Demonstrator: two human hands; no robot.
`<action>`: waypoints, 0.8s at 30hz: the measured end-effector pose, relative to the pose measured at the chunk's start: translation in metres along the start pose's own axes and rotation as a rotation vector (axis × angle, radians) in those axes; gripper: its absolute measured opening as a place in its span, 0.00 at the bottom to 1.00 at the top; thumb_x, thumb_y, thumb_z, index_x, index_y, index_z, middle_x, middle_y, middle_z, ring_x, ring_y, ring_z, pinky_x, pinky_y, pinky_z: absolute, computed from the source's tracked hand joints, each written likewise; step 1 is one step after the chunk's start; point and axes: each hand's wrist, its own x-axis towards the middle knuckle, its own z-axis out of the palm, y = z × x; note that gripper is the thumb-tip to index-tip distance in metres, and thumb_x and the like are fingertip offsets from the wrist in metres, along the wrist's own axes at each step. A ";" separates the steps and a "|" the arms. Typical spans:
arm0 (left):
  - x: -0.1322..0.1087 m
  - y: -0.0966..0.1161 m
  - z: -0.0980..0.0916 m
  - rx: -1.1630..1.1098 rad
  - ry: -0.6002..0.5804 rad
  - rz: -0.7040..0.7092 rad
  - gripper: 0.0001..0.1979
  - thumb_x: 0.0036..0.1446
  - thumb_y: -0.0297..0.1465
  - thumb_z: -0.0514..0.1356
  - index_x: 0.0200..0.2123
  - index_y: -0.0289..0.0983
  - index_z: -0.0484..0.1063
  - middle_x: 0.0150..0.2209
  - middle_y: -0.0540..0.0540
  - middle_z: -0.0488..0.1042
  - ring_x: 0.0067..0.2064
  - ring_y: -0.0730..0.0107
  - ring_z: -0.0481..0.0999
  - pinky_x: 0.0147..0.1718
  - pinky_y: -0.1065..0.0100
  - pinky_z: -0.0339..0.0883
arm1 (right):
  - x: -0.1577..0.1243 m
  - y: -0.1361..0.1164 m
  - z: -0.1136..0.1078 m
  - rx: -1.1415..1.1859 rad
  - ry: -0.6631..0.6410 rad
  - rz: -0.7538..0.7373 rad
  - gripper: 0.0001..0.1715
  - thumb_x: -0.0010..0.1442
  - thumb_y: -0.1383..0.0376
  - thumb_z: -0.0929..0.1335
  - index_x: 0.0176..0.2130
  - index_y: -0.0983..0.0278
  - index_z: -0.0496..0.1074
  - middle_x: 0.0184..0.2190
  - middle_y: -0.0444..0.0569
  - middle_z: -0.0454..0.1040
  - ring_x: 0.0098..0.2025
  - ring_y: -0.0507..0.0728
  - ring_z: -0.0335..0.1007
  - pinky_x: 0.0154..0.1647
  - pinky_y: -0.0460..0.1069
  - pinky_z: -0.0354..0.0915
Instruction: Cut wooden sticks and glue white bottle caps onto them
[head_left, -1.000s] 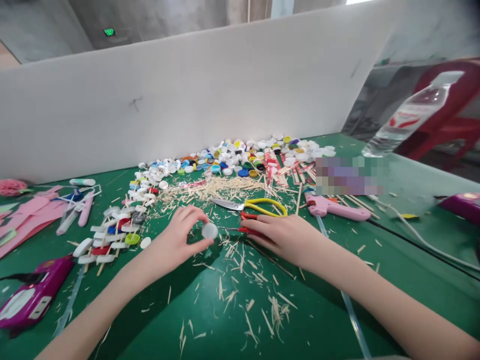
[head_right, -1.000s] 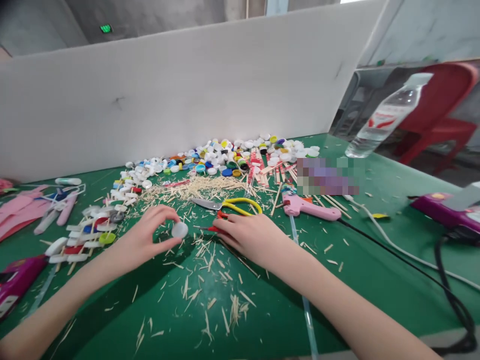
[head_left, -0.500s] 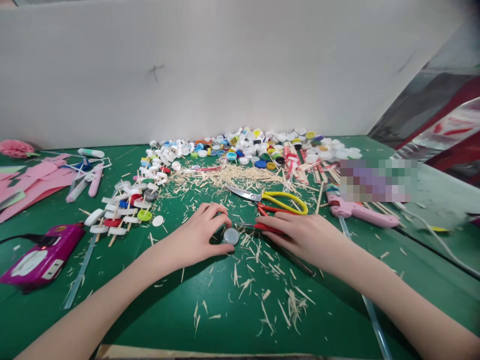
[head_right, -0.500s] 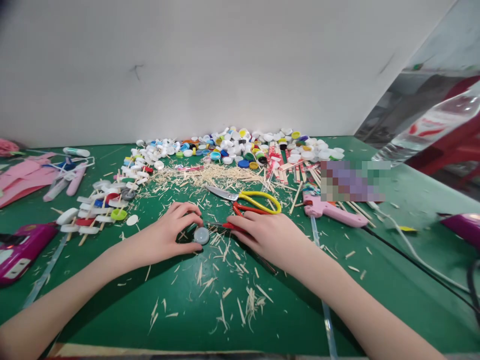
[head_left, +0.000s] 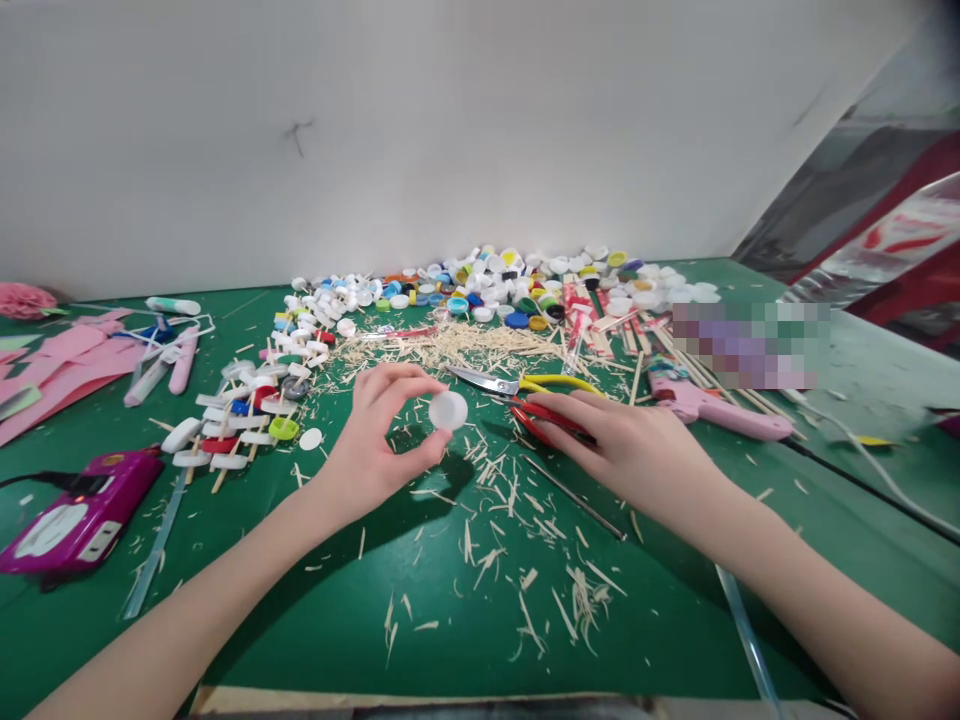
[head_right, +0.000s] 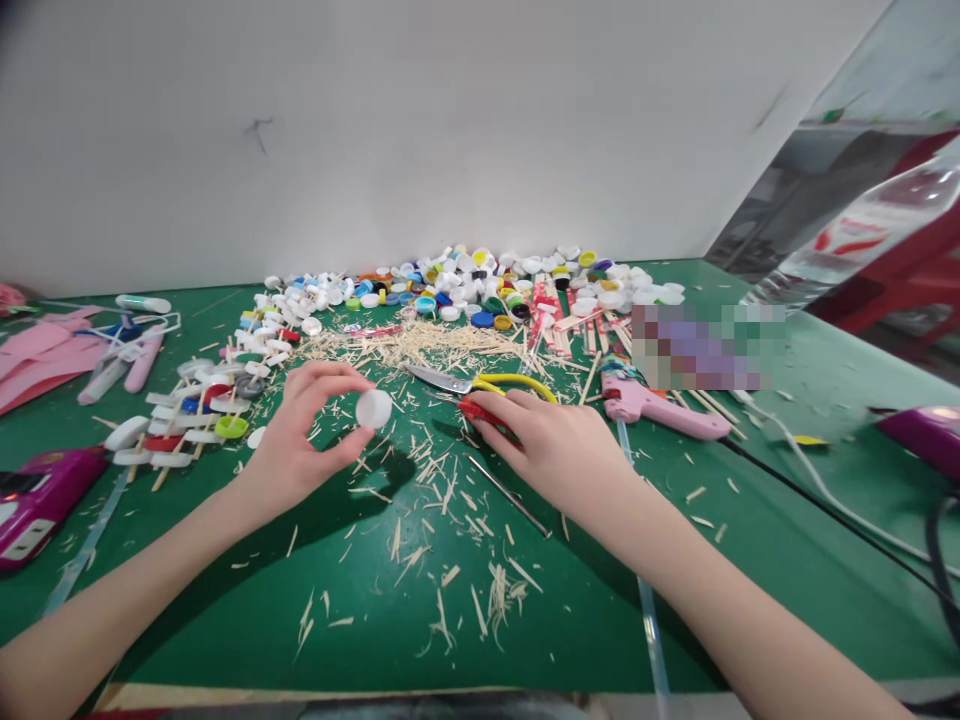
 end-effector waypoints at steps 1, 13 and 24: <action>0.000 -0.001 0.000 0.004 -0.068 0.014 0.13 0.55 0.38 0.60 0.44 0.49 0.66 0.50 0.48 0.64 0.56 0.57 0.58 0.56 0.50 0.55 | 0.000 0.000 0.000 0.000 0.002 0.001 0.21 0.65 0.54 0.57 0.50 0.56 0.71 0.43 0.45 0.76 0.33 0.53 0.74 0.24 0.47 0.63; 0.003 -0.007 -0.005 0.013 -0.317 -0.008 0.12 0.56 0.43 0.58 0.42 0.48 0.66 0.53 0.47 0.59 0.59 0.55 0.52 0.58 0.46 0.53 | -0.002 0.001 0.001 0.022 -0.008 -0.010 0.21 0.65 0.54 0.57 0.50 0.56 0.70 0.44 0.44 0.76 0.34 0.52 0.74 0.25 0.46 0.63; 0.000 -0.008 0.004 -0.014 -0.433 0.004 0.12 0.56 0.42 0.58 0.44 0.49 0.67 0.54 0.47 0.60 0.59 0.55 0.53 0.56 0.46 0.56 | -0.002 0.002 0.002 -0.001 -0.063 -0.029 0.21 0.65 0.55 0.57 0.50 0.56 0.71 0.42 0.47 0.76 0.36 0.54 0.72 0.26 0.46 0.62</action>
